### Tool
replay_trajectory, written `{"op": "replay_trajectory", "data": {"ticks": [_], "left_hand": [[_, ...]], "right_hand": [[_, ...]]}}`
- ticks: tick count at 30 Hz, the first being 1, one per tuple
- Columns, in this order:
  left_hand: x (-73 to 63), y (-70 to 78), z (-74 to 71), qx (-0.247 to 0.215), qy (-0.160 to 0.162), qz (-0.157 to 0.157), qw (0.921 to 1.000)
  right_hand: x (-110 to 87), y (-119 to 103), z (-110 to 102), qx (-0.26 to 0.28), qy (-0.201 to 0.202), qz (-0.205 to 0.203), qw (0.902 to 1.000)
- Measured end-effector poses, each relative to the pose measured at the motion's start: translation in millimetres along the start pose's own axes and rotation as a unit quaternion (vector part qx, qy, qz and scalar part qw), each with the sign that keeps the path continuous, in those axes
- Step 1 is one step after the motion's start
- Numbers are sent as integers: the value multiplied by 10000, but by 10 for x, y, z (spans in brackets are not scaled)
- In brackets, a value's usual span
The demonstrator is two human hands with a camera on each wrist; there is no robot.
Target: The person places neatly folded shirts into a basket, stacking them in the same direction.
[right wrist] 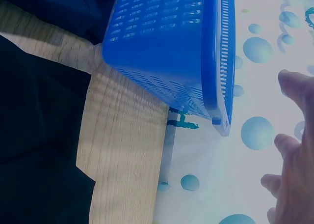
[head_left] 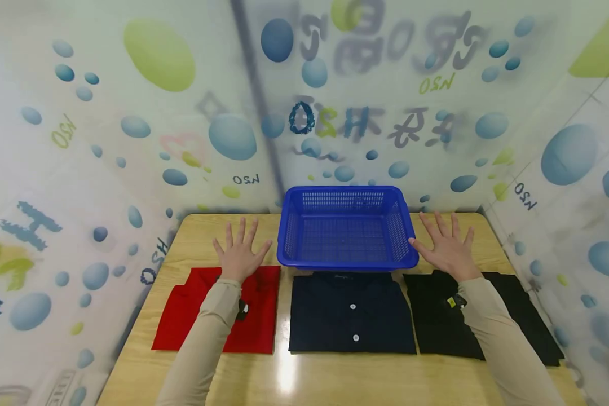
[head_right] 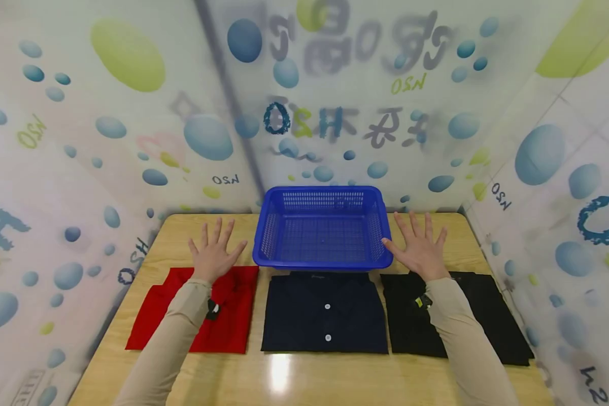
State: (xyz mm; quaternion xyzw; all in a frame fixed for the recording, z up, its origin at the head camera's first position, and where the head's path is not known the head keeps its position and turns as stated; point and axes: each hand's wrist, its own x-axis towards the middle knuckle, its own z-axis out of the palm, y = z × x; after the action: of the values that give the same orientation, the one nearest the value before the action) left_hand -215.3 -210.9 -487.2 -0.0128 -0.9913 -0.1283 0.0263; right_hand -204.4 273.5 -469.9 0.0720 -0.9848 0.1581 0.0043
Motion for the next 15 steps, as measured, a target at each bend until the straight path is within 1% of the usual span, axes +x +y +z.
{"op": "replay_trajectory", "data": {"ticks": [6,8,11,15], "left_hand": [[-26,-5,-14,103,18,20,9999],[-53,9,-2,149,-46,25,9999],[-103,15,33,212,-207,6,9996],[-179,-19,76,216,-545,-133,9982]], "right_hand": [[-35,-21,34,2,-9,-84,10000],[-59,-21,54,37,22,-146,9999],[-109,-6,91,109,75,-268,9996],[-187,51,167,189,195,-419,9988]]}}
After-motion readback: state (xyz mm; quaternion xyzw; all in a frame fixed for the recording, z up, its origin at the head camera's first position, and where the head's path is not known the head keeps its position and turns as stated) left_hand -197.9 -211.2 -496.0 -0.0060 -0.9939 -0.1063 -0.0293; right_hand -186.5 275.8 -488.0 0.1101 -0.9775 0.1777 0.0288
